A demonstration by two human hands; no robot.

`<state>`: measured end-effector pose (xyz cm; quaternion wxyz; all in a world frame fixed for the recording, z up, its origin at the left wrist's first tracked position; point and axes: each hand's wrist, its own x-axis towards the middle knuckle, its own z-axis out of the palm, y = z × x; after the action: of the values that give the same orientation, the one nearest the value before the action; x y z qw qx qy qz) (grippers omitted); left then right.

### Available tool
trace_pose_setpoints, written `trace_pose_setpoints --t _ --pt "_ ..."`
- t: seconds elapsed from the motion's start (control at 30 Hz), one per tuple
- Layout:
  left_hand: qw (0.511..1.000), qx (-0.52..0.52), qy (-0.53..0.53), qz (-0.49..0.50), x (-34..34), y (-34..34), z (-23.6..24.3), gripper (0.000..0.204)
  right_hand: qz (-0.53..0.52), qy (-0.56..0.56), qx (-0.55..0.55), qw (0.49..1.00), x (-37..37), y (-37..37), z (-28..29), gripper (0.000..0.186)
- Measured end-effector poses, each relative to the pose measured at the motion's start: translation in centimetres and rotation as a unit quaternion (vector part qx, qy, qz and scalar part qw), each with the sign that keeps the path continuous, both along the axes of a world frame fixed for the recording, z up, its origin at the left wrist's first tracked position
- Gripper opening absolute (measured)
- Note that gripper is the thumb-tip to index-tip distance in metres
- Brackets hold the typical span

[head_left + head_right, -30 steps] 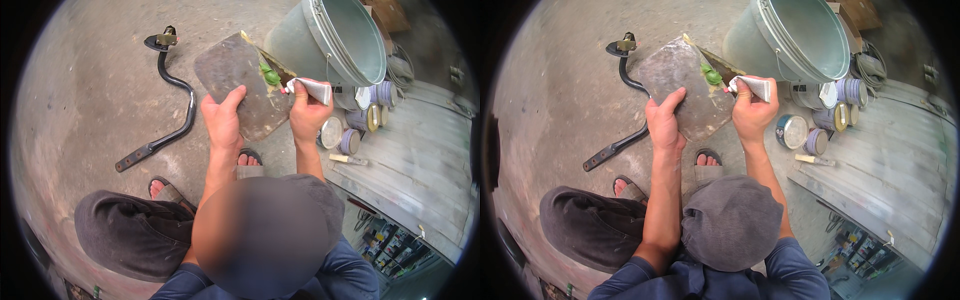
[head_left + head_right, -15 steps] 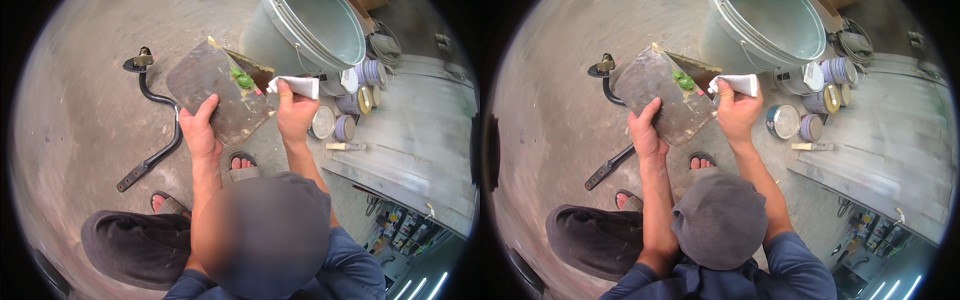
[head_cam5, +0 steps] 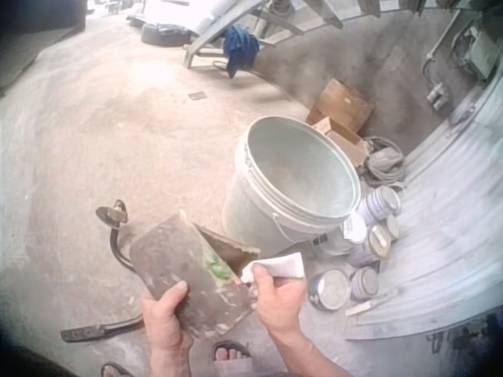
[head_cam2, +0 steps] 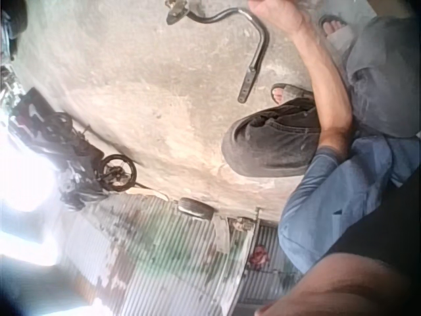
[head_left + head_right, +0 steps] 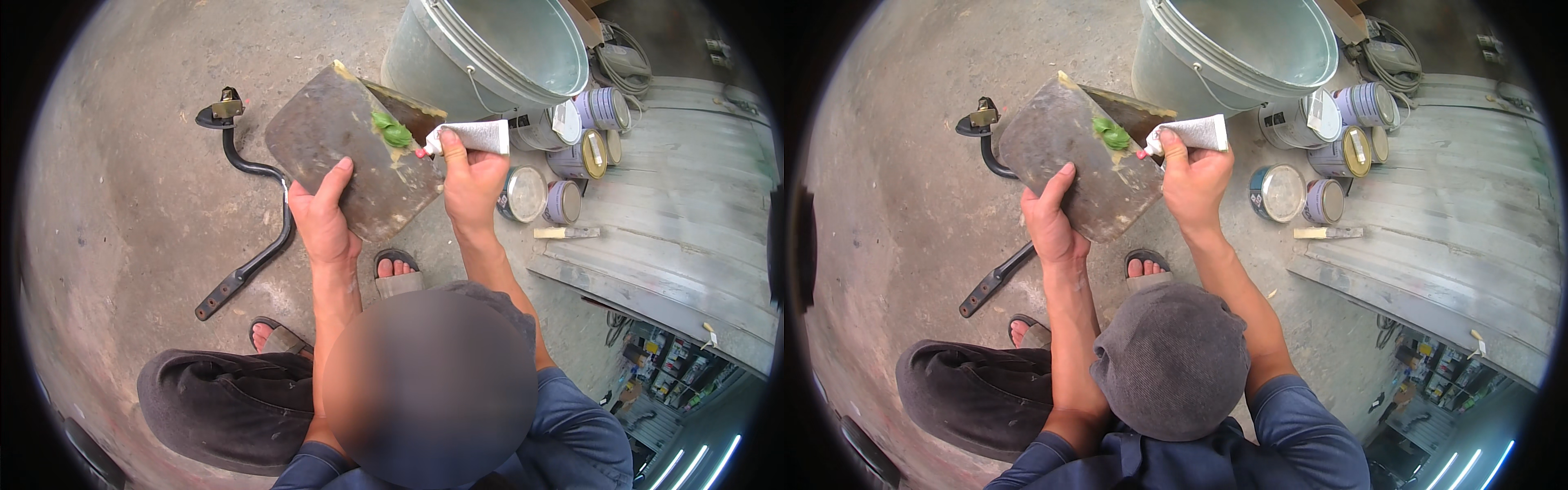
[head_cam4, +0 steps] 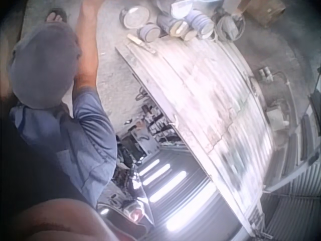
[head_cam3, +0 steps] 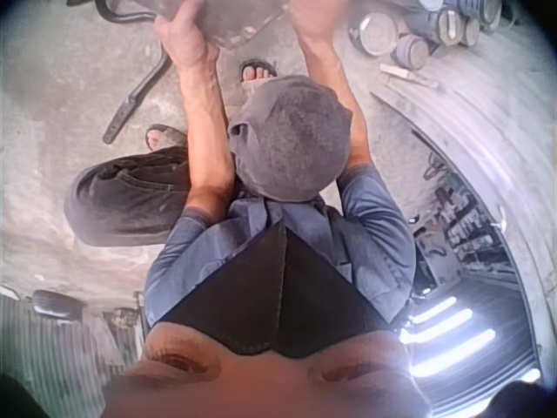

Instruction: The person mixes a green hardener into gray body filler on a metal putty knife and then applies the mixture to a black metal component using a yellow plastic spreader.

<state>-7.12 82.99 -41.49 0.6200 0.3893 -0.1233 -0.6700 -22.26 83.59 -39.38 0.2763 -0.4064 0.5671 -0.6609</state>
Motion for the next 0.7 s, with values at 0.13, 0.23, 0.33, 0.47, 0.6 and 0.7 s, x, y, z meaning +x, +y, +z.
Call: trace_pose_setpoints --t 0.13,0.23,0.33,0.47,0.6,0.7 --pt "1.000 -0.003 0.003 0.000 -0.1 0.0 0.1 0.031 -0.008 0.020 0.006 1.000 0.0 0.2 0.0 0.012" --pt "1.000 -0.001 0.004 -0.003 0.2 0.1 0.1 0.031 -0.012 0.032 0.009 0.999 0.2 0.1 -0.2 0.013" --pt "1.000 0.000 -0.001 -0.002 0.4 0.1 0.3 0.032 -0.012 0.045 0.011 0.999 0.4 0.1 -0.4 0.015" --pt "1.000 -0.007 0.009 -0.005 0.2 0.0 0.3 0.032 -0.014 0.113 0.016 0.993 -0.1 0.4 -0.5 0.016" --pt "0.999 -0.002 -0.042 0.023 0.4 0.0 0.2 0.035 -0.063 0.068 0.013 0.996 -3.3 1.4 -1.9 0.015" --pt "0.999 0.005 -0.039 0.017 2.0 -0.4 -0.6 0.037 -0.178 -0.067 0.101 0.976 -9.6 4.2 -4.6 0.016"
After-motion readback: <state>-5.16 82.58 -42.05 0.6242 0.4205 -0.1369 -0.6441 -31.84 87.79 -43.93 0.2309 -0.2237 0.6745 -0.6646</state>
